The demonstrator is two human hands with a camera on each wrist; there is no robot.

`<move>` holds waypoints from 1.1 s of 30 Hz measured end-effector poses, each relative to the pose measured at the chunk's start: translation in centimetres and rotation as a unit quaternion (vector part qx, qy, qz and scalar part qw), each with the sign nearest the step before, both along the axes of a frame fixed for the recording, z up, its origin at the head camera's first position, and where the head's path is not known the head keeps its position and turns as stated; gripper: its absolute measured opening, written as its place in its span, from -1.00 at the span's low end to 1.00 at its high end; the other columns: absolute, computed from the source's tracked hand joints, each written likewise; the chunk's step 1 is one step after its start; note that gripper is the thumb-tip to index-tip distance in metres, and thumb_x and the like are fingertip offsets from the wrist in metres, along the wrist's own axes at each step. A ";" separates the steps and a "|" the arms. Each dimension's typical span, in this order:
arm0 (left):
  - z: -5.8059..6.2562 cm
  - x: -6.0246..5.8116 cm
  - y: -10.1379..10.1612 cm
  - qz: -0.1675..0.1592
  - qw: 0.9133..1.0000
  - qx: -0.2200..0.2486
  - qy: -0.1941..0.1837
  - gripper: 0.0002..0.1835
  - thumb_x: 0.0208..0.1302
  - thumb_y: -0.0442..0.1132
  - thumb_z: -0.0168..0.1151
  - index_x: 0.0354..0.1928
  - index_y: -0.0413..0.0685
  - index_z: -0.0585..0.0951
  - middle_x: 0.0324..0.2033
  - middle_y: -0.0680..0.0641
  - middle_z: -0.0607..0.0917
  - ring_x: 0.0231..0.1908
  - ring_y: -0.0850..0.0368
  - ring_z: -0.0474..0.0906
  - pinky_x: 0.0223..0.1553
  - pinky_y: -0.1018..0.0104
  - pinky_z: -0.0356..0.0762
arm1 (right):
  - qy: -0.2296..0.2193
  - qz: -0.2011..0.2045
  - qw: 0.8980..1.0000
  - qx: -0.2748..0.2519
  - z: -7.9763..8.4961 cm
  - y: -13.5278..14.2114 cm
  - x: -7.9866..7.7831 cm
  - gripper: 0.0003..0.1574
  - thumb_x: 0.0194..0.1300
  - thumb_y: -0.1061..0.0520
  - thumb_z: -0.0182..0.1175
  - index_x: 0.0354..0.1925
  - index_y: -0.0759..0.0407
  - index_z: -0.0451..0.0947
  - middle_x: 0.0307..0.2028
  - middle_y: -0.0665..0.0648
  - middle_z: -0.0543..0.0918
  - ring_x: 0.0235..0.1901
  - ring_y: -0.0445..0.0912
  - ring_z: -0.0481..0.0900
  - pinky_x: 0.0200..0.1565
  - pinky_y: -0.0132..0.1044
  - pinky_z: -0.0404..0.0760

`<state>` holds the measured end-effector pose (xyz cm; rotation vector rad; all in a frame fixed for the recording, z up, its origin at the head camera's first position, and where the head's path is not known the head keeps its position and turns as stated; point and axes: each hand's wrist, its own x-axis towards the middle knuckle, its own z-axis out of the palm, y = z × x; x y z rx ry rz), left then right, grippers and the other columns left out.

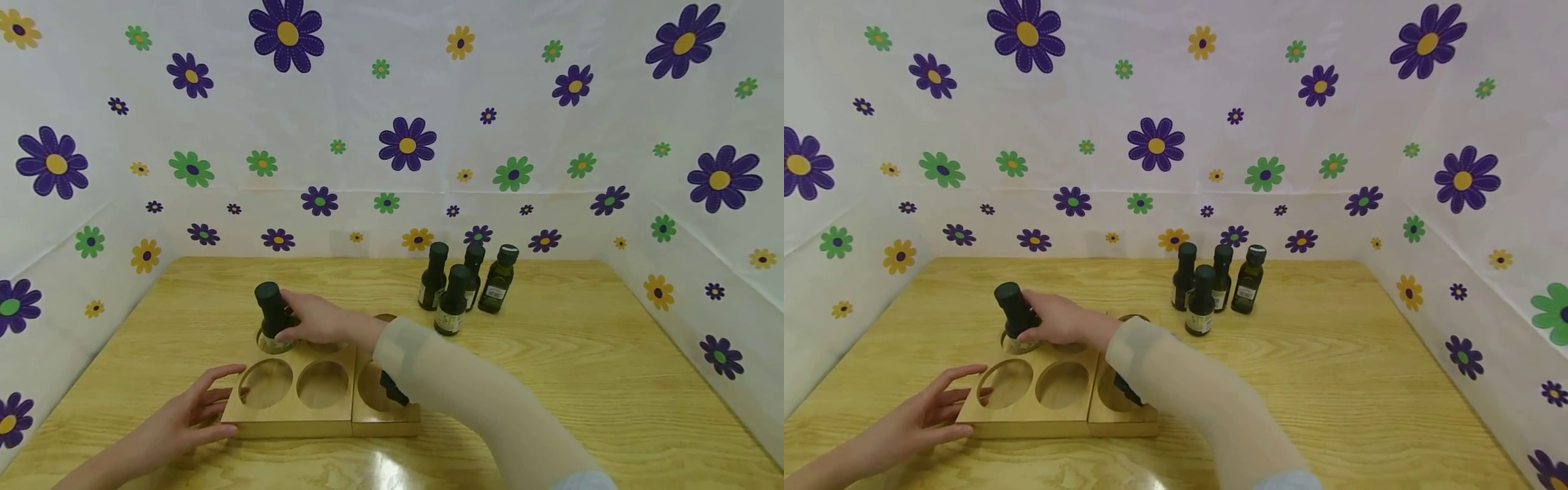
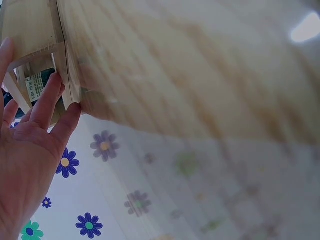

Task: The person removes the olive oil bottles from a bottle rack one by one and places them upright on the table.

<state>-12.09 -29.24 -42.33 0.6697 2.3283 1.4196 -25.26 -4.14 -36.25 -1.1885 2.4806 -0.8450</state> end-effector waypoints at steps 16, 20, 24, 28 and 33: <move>-0.7 0.1 -0.1 -0.023 0.999 0.034 0.027 -0.24 0.36 -0.35 0.20 0.47 -0.16 0.02 0.18 -0.58 0.34 0.14 0.42 0.40 -0.04 0.47 0.53 | 0.007 -0.031 0.999 -0.027 3.4 1.6 0.2 -0.24 0.28 -0.02 0.32 0.33 0.13 0.25 0.14 0.12 0.55 0.13 -0.11 0.48 0.08 -0.38 0.46; -0.6 0.1 -0.1 -0.026 0.999 0.034 0.032 -0.25 0.36 -0.36 0.19 0.47 -0.13 0.02 0.21 -0.60 0.30 0.15 0.43 0.39 -0.04 0.47 0.52 | 0.012 -0.029 0.999 -0.035 3.9 2.3 0.5 -0.26 0.28 0.00 0.33 0.31 0.16 0.27 0.11 0.13 0.57 0.10 -0.11 0.50 -0.01 -0.38 0.49; -0.6 0.1 -0.1 -0.022 0.999 0.031 0.023 -0.25 0.37 -0.35 0.19 0.47 -0.10 0.03 0.23 -0.60 0.28 0.14 0.46 0.37 -0.04 0.48 0.52 | 0.010 -0.033 0.999 -0.038 4.3 3.3 1.0 -0.27 0.28 0.00 0.33 0.30 0.16 0.28 0.09 0.12 0.57 0.10 -0.11 0.49 0.01 -0.37 0.49; -0.6 0.0 -0.2 -0.021 0.999 0.030 0.021 -0.24 0.37 -0.34 0.20 0.47 -0.12 0.02 0.22 -0.60 0.29 0.14 0.46 0.38 -0.05 0.46 0.54 | 0.008 -0.032 0.999 -0.037 5.0 4.6 1.7 -0.26 0.29 -0.01 0.31 0.32 0.13 0.26 0.10 0.10 0.56 0.11 -0.10 0.48 0.04 -0.33 0.49; -0.5 0.0 -0.2 -0.014 0.999 0.020 0.028 -0.24 0.36 -0.32 0.21 0.47 -0.12 0.03 0.24 -0.60 0.26 0.13 0.52 0.34 -0.05 0.48 0.52 | 0.015 -0.032 0.999 -0.031 5.9 6.3 2.4 -0.27 0.30 0.01 0.31 0.31 0.12 0.25 0.11 0.11 0.56 0.13 -0.07 0.48 0.08 -0.26 0.49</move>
